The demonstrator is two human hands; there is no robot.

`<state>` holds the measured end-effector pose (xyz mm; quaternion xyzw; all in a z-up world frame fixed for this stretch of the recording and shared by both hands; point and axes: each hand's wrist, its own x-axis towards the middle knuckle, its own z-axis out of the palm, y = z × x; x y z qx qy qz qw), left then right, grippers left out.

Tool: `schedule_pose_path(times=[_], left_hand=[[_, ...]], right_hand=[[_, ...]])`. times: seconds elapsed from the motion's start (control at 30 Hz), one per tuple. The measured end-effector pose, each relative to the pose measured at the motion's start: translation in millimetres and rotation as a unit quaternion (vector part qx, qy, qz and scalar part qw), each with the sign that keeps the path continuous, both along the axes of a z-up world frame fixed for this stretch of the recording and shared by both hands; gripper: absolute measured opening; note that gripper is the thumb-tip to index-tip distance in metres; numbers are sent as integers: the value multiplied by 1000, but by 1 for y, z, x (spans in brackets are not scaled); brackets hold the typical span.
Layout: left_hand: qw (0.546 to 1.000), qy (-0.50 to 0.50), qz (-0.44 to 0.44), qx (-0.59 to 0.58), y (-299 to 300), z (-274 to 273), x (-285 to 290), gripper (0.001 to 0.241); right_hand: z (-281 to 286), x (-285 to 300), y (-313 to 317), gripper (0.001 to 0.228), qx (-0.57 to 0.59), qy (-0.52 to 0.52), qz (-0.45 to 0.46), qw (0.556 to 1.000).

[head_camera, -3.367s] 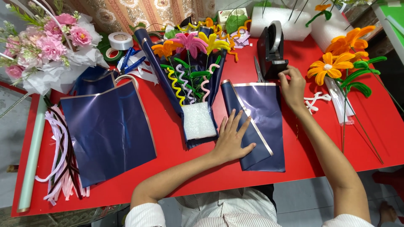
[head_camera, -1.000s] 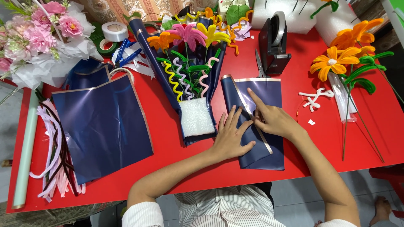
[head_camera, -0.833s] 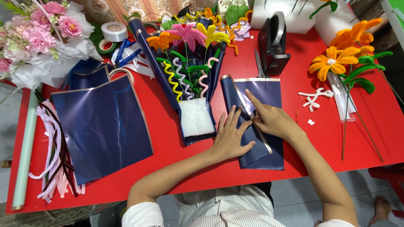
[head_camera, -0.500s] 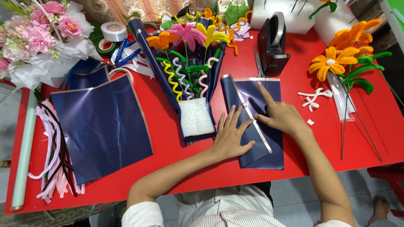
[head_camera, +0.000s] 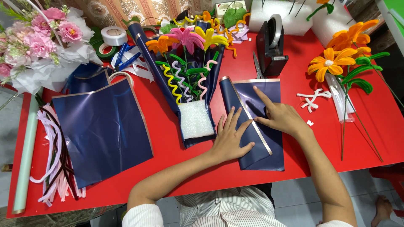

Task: The person wraps a bouquet of artificial flowers in blue wrapping paper on a red table. They fold the paper around the stems and secure it with a stapler, then adjust the arrangement and add a second layer of paper.

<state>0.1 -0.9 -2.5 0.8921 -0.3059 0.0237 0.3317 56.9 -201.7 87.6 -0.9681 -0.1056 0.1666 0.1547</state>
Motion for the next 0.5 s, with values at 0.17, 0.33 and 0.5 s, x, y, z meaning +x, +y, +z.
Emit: schedule_pose_path(times=[0.17, 0.33, 0.5], left_hand=[[1000, 1, 1, -4, 0, -2, 0, 71], [1000, -3, 5, 0, 0, 0, 0, 72], [1000, 3, 3, -5, 0, -2, 0, 72]], right_hand=[[-1, 1, -3, 96, 15, 20, -2, 1000], [-2, 2, -1, 99, -1, 11, 2, 1000], [-4, 3, -4, 101, 22, 23, 2, 999]])
